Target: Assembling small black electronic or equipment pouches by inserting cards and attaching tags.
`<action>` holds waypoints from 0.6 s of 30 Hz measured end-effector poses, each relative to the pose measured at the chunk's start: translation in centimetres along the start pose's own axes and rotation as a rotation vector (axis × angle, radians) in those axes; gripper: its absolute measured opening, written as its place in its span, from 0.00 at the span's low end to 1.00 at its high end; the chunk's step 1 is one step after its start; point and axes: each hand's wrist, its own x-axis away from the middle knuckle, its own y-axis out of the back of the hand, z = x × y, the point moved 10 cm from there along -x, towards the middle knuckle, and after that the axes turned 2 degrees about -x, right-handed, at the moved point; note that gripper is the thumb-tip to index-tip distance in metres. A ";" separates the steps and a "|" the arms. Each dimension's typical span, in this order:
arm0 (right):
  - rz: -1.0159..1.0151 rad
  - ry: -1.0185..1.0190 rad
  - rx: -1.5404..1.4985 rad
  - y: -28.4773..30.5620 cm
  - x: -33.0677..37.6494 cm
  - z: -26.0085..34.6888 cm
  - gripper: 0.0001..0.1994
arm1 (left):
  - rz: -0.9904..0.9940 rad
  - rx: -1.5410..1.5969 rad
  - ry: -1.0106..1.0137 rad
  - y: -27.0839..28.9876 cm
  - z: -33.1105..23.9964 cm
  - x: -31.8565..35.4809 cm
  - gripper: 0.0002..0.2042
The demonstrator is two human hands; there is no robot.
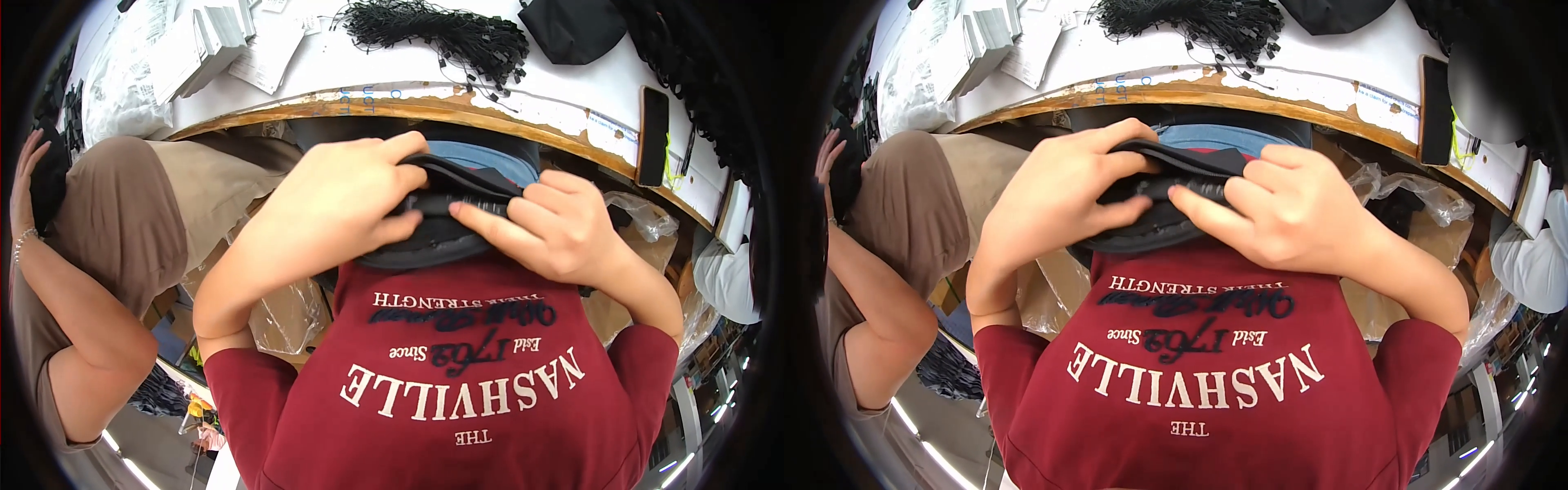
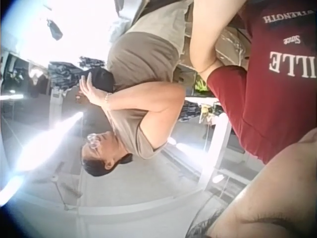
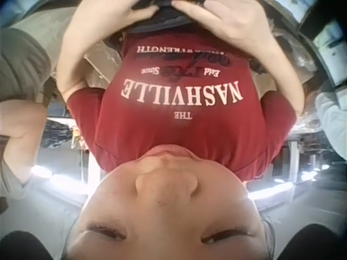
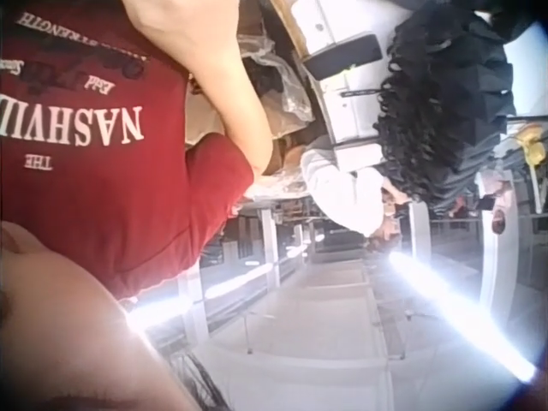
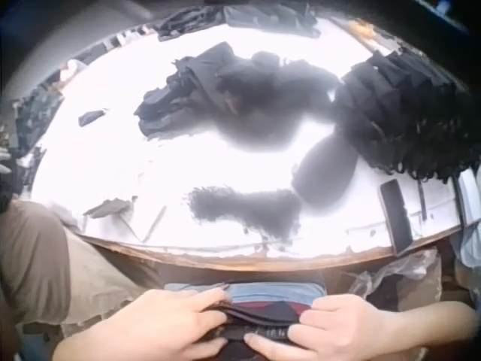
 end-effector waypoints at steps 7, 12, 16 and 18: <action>0.000 -0.218 -0.168 -0.7 0.3 -2.4 0.10 | -0.042 0.068 -0.143 2.2 0.2 -1.2 0.10; -0.008 -0.230 -0.203 -1.0 0.1 -3.0 0.08 | -0.771 -0.014 0.185 10.1 15.0 -4.7 0.21; 0.055 -0.180 -0.177 -1.9 -0.1 -2.3 0.14 | -0.783 -0.199 0.450 8.5 22.1 -8.8 0.27; 0.029 -0.140 -0.149 -1.9 -0.1 -1.9 0.13 | -0.792 -0.162 0.418 8.5 21.8 -9.8 0.22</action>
